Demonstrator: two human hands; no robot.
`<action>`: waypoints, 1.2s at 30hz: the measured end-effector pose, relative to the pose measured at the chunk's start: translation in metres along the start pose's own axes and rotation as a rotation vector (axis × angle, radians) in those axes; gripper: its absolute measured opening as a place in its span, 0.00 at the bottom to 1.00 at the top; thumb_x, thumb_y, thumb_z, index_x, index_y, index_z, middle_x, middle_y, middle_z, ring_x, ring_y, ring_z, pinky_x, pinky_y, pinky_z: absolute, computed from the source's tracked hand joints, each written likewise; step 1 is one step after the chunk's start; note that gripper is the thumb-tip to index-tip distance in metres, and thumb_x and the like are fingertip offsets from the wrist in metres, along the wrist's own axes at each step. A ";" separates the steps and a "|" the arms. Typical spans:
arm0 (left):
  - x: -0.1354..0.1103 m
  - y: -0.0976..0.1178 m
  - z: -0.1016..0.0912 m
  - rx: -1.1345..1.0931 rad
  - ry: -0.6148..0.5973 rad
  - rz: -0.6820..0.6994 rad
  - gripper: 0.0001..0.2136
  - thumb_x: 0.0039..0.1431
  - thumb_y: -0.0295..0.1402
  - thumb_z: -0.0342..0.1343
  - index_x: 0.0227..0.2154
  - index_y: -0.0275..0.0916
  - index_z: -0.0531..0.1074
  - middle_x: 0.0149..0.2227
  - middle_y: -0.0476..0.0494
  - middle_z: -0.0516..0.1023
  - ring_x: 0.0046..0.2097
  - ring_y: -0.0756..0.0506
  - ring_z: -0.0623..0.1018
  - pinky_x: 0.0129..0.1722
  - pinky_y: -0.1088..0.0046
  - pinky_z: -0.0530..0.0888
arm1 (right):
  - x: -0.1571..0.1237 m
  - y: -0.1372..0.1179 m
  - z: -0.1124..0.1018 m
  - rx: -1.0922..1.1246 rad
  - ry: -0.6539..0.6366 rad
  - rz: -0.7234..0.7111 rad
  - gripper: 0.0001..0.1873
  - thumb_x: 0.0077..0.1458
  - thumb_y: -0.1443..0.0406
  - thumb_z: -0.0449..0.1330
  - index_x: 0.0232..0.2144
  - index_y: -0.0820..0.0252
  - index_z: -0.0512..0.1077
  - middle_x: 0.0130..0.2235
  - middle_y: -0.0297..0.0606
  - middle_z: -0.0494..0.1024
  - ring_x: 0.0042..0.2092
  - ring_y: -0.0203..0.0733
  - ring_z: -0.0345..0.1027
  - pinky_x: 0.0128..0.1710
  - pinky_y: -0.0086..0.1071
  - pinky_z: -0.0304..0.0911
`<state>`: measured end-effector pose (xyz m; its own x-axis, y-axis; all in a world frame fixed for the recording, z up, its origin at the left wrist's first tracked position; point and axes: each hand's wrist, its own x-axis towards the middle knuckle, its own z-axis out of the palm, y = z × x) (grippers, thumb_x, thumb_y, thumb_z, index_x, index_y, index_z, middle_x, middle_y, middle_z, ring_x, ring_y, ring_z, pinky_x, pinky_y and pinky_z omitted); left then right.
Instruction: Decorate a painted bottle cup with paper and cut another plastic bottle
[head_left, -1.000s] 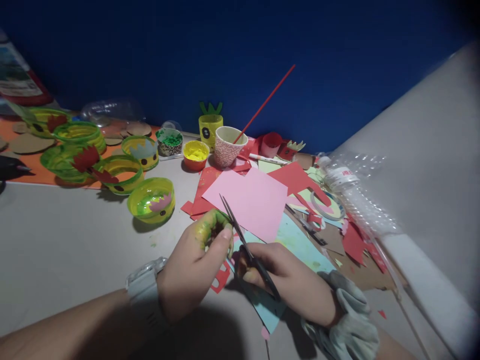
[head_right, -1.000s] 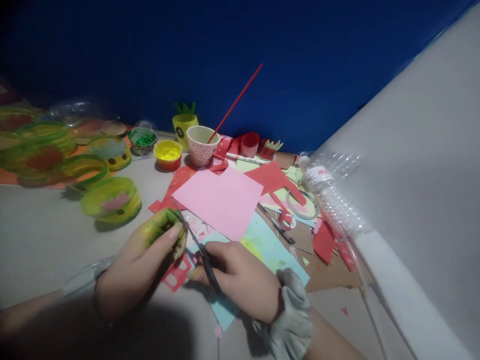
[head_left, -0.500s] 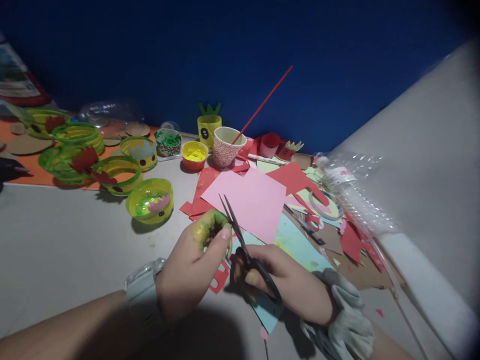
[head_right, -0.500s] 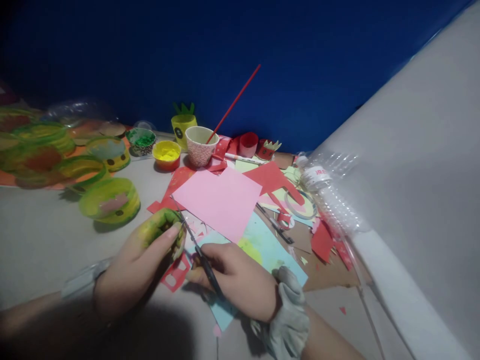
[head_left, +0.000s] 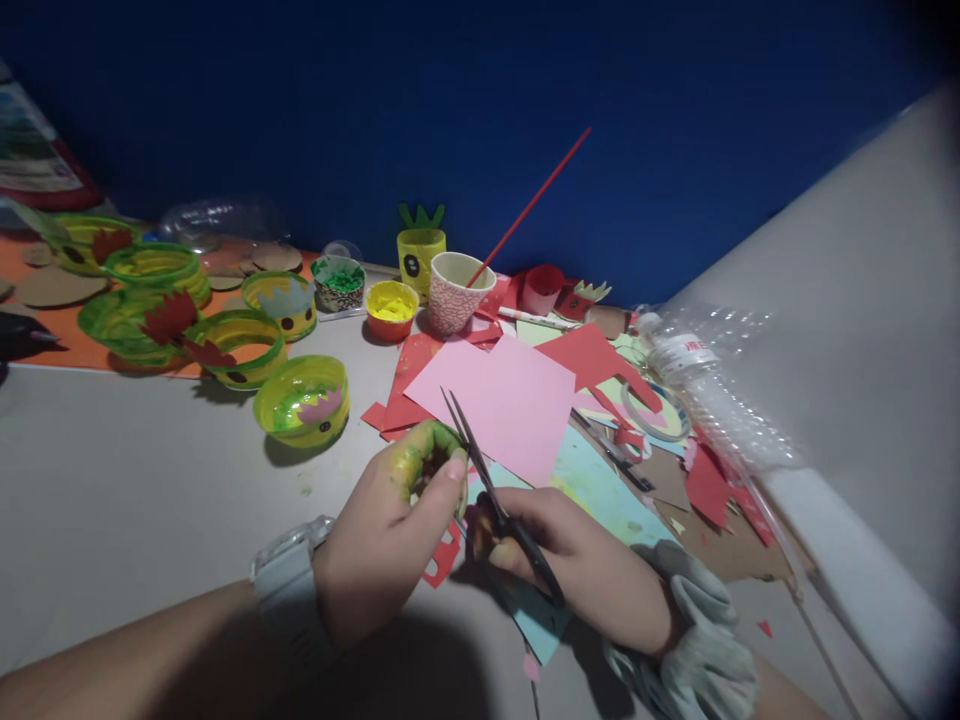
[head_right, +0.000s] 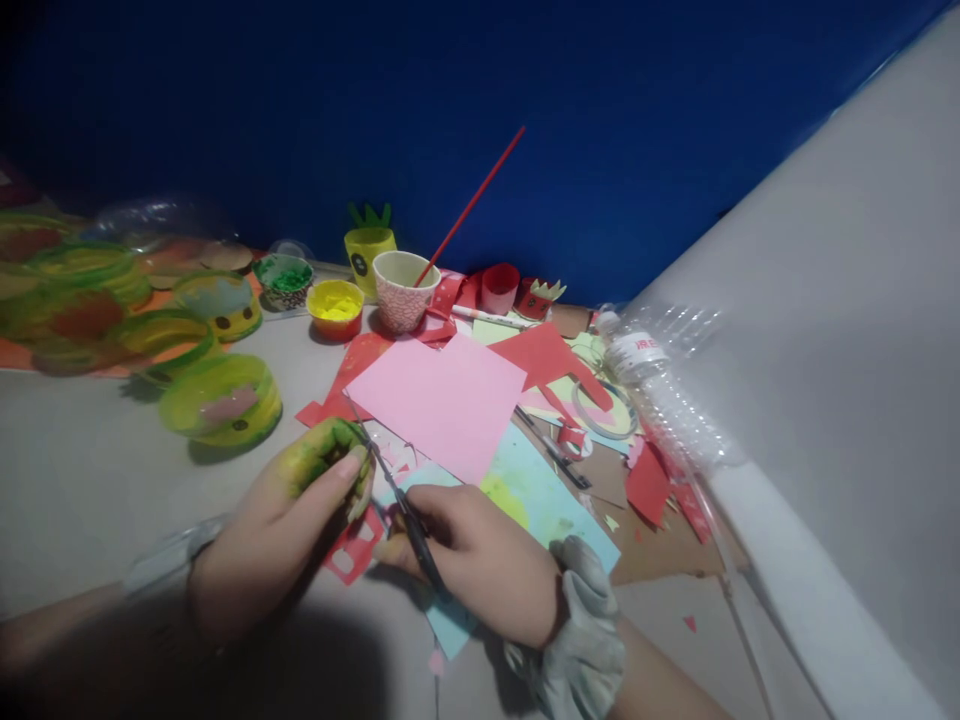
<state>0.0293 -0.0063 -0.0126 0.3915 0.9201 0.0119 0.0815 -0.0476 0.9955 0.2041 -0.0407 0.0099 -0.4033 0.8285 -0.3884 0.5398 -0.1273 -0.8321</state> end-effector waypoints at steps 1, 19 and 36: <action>0.000 0.000 0.000 0.000 -0.002 0.001 0.10 0.64 0.34 0.44 0.26 0.40 0.61 0.24 0.54 0.63 0.27 0.53 0.63 0.28 0.77 0.65 | 0.000 0.000 0.000 0.001 -0.002 0.000 0.28 0.53 0.42 0.50 0.26 0.62 0.63 0.24 0.29 0.59 0.27 0.32 0.48 0.27 0.27 0.53; 0.000 0.001 0.000 -0.007 -0.009 0.003 0.10 0.64 0.34 0.43 0.26 0.40 0.61 0.24 0.54 0.63 0.27 0.53 0.63 0.28 0.76 0.65 | 0.000 -0.001 -0.002 -0.029 -0.023 0.000 0.29 0.52 0.41 0.49 0.26 0.62 0.62 0.25 0.29 0.59 0.27 0.32 0.48 0.27 0.26 0.52; -0.001 0.001 -0.001 -0.005 0.014 -0.004 0.09 0.64 0.36 0.44 0.28 0.40 0.62 0.24 0.54 0.63 0.27 0.52 0.64 0.28 0.76 0.64 | 0.000 0.001 0.000 0.044 -0.014 -0.007 0.27 0.53 0.43 0.51 0.26 0.62 0.63 0.24 0.28 0.58 0.26 0.32 0.47 0.26 0.27 0.50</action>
<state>0.0285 -0.0070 -0.0119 0.3786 0.9255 0.0092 0.0784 -0.0420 0.9960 0.2048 -0.0408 0.0096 -0.4177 0.8219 -0.3874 0.5037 -0.1453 -0.8515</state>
